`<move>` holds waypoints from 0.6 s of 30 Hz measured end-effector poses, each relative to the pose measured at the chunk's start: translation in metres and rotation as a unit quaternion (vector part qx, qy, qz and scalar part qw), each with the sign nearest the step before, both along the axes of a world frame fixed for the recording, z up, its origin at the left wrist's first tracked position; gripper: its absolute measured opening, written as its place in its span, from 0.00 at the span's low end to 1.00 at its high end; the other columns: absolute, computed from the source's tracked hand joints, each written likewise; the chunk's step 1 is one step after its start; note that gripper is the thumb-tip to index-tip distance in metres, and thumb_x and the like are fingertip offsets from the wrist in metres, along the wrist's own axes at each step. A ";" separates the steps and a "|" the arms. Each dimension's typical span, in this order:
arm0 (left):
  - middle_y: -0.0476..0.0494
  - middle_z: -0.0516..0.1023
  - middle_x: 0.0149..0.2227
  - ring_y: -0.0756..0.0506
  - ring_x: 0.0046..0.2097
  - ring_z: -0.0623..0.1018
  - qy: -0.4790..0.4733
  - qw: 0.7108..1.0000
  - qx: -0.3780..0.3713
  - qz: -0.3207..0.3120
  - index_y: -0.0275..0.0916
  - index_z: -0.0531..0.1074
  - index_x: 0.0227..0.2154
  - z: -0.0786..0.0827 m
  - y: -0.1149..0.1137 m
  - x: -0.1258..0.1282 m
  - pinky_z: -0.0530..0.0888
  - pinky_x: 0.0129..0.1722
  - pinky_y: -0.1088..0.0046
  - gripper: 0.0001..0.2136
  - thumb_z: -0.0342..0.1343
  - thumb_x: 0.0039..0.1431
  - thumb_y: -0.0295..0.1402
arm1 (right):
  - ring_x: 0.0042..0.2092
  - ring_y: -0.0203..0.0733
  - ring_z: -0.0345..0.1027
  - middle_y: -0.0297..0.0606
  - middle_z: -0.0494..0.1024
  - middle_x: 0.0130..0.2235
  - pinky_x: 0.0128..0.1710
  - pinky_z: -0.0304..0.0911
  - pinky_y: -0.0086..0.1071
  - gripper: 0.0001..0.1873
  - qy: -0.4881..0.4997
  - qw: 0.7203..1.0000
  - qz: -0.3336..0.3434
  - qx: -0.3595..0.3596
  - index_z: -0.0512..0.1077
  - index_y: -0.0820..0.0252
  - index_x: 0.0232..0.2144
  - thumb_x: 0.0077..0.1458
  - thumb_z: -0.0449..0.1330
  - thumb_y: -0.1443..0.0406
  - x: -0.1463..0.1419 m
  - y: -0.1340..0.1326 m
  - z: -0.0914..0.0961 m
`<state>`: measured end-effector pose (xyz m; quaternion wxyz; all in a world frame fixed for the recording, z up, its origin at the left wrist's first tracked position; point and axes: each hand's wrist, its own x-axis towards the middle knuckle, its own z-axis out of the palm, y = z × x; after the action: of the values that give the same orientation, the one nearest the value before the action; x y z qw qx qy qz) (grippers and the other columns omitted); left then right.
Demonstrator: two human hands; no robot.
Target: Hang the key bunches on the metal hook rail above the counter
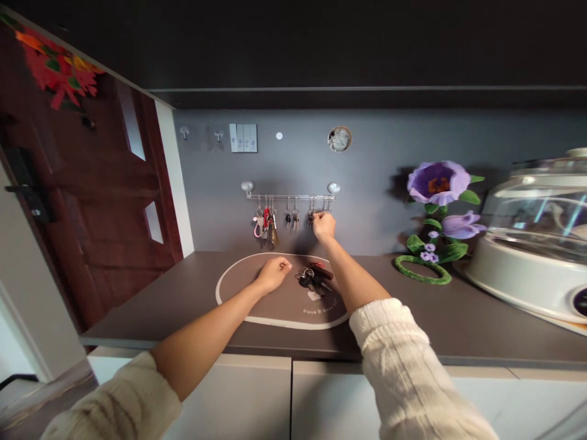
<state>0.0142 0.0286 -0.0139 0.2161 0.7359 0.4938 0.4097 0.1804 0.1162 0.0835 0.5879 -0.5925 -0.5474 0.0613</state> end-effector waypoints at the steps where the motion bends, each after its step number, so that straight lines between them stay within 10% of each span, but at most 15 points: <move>1: 0.48 0.74 0.27 0.51 0.29 0.71 0.000 1.000 0.004 -0.004 0.37 0.70 0.26 0.000 0.000 0.000 0.67 0.31 0.77 0.07 0.48 0.52 0.32 | 0.30 0.41 0.68 0.43 0.76 0.27 0.34 0.61 0.33 0.10 -0.002 1.000 0.002 0.003 0.71 0.62 0.24 0.47 0.53 0.63 0.000 -0.001 0.000; 18: 0.44 0.73 0.34 0.49 0.36 0.70 0.125 0.982 0.132 -0.043 0.37 0.71 0.29 0.007 -0.014 -0.003 0.66 0.39 0.73 0.09 0.46 0.54 0.32 | 0.30 0.36 0.68 0.39 0.76 0.27 0.36 0.61 0.30 0.10 -0.080 0.990 0.115 -0.023 0.72 0.63 0.27 0.49 0.52 0.65 -0.006 -0.095 -0.030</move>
<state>0.0110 0.0150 -0.0065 0.0709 0.8242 0.4262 0.3662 0.1746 0.0210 0.0536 0.5172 -0.5423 -0.6555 0.0937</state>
